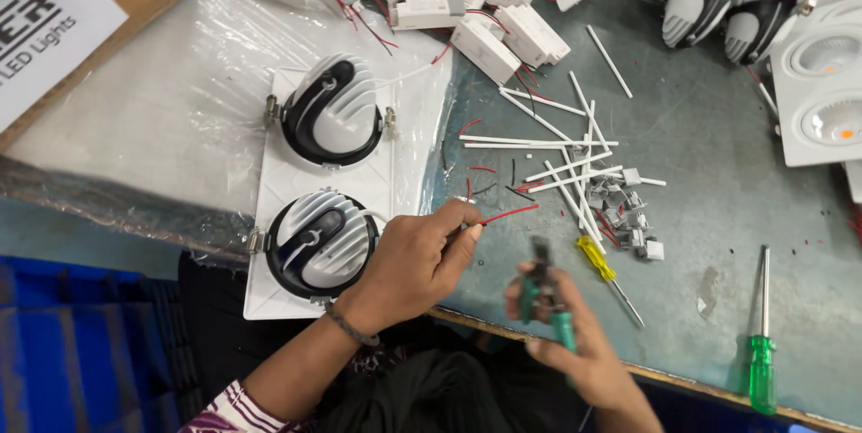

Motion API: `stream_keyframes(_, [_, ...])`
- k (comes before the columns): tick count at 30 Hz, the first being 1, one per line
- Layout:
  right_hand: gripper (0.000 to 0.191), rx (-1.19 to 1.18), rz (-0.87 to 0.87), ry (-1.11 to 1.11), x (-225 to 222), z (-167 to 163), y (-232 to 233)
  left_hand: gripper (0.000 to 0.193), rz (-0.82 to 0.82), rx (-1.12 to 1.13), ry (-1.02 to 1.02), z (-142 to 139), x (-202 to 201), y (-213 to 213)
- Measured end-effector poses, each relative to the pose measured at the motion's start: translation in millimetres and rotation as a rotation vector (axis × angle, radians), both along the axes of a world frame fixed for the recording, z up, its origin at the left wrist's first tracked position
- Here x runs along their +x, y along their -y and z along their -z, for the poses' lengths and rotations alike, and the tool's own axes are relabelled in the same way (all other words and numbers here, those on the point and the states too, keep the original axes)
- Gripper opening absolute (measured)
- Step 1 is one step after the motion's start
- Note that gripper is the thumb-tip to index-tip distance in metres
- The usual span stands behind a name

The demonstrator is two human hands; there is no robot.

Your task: The person assembles LED light fixtures by stripping wires, connecting them to power drivers, and securing the connections with a screwdriver. They then place the completed units into a blue bin.

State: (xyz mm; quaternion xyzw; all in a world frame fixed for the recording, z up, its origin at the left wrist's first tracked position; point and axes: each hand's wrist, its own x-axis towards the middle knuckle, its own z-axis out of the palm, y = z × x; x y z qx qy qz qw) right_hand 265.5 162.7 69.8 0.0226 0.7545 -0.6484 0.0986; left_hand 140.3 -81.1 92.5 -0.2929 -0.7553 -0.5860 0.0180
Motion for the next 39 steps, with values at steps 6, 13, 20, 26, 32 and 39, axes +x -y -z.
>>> stream_keyframes(6, [0.098,0.082,-0.191,0.065,-27,-22,31,0.014,0.038,0.004,0.043,-3,4,10])
stream_keyframes(13, [0.098,0.046,-0.200,0.053,-24,-24,33,0.019,0.087,0.022,0.060,2,6,12])
stream_keyframes(20, [0.095,0.059,-0.161,0.113,-20,-19,33,0.022,0.066,-0.017,0.078,5,4,12])
stream_keyframes(26, [0.092,0.070,-0.168,0.100,-22,-18,37,0.021,0.078,0.041,0.069,4,4,12])
stream_keyframes(32, [0.092,0.065,-0.155,0.115,-20,-15,40,0.021,0.076,-0.024,0.107,13,4,10])
stream_keyframes(39, [0.088,0.013,-0.114,0.127,-13,5,29,0.020,0.073,-0.016,0.083,6,4,11])
